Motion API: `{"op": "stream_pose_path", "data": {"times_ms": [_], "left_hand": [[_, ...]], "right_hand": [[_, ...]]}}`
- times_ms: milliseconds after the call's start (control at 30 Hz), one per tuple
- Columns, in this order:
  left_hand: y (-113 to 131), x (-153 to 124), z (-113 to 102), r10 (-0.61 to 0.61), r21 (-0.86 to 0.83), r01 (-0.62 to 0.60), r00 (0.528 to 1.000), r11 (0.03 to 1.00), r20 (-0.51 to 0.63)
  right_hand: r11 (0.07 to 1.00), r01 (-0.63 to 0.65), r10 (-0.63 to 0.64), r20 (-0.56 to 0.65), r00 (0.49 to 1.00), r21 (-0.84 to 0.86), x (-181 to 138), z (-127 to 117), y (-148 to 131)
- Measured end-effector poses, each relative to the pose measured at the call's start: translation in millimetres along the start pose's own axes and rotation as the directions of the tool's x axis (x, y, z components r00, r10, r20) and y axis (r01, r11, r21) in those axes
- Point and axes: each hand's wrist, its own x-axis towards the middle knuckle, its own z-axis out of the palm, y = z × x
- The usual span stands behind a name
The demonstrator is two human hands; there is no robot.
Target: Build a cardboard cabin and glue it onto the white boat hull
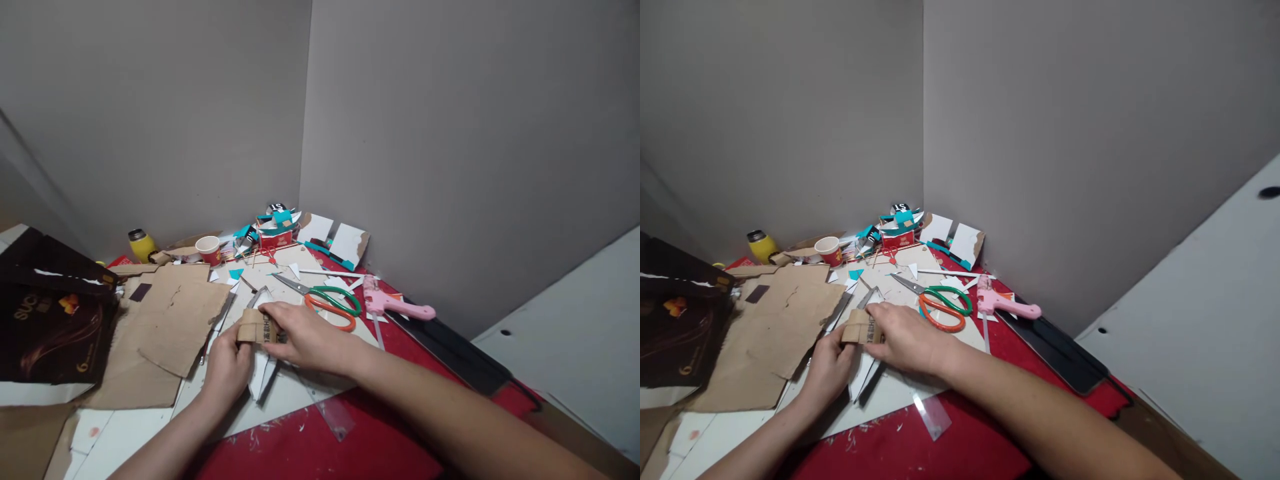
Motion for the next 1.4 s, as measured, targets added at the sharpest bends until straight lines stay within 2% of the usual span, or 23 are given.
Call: {"op": "stream_pose_path", "data": {"times_ms": [200, 500, 633, 767, 867, 967, 1133, 1267, 1333, 1400], "left_hand": [[-1, 1, 2, 0.009, -0.01, -0.009, 1.0, 1.0, -0.002], [-4, 3, 1, -0.027, -0.014, 0.027, 0.999, 1.0, 0.027], [-5, 5, 0, -0.051, -0.004, 0.051, 0.998, 0.999, 0.023], [-3, 5, 0, -0.065, 0.009, 0.065, 0.997, 0.998, 0.035], [-3, 3, 2, -0.054, -0.039, 0.054, 0.998, 0.998, -0.011], [-3, 2, 3, -0.047, -0.084, 0.044, 0.999, 0.995, -0.027], [-6, 1, 3, -0.028, -0.117, 0.027, 0.999, 0.993, -0.014], [-10, 0, 4, -0.005, -0.122, 0.001, 1.0, 0.992, -0.03], [-12, 0, 4, 0.001, -0.125, -0.005, 1.0, 0.992, -0.03], [-13, -1, 5, -0.003, -0.136, -0.001, 1.0, 0.991, -0.029]], "right_hand": [[0.997, -0.079, 0.079, 0.023, 0.997, -0.006, 3, -1, 1], [0.984, -0.02, 0.025, -0.023, 0.999, 0.177, 9, 2, 1], [0.974, -0.049, 0.045, 0.024, 0.999, 0.219, 12, 4, 2], [0.988, -0.093, 0.084, 0.076, 0.994, 0.119, 12, -2, 3], [0.99, -0.141, 0.138, 0.143, 0.98, 0.014, 12, -7, 2], [0.99, -0.143, 0.144, 0.172, 0.974, -0.018, 12, -10, 3], [0.995, -0.082, 0.09, 0.149, 0.985, -0.059, 9, -10, 6], [0.996, 0.065, -0.061, 0.062, 0.996, -0.067, 4, -5, 7], [0.99, 0.127, -0.123, 0.076, 0.99, -0.055, 3, -3, 8], [0.99, 0.136, -0.13, 0.112, 0.985, -0.049, 2, -2, 8]]}}
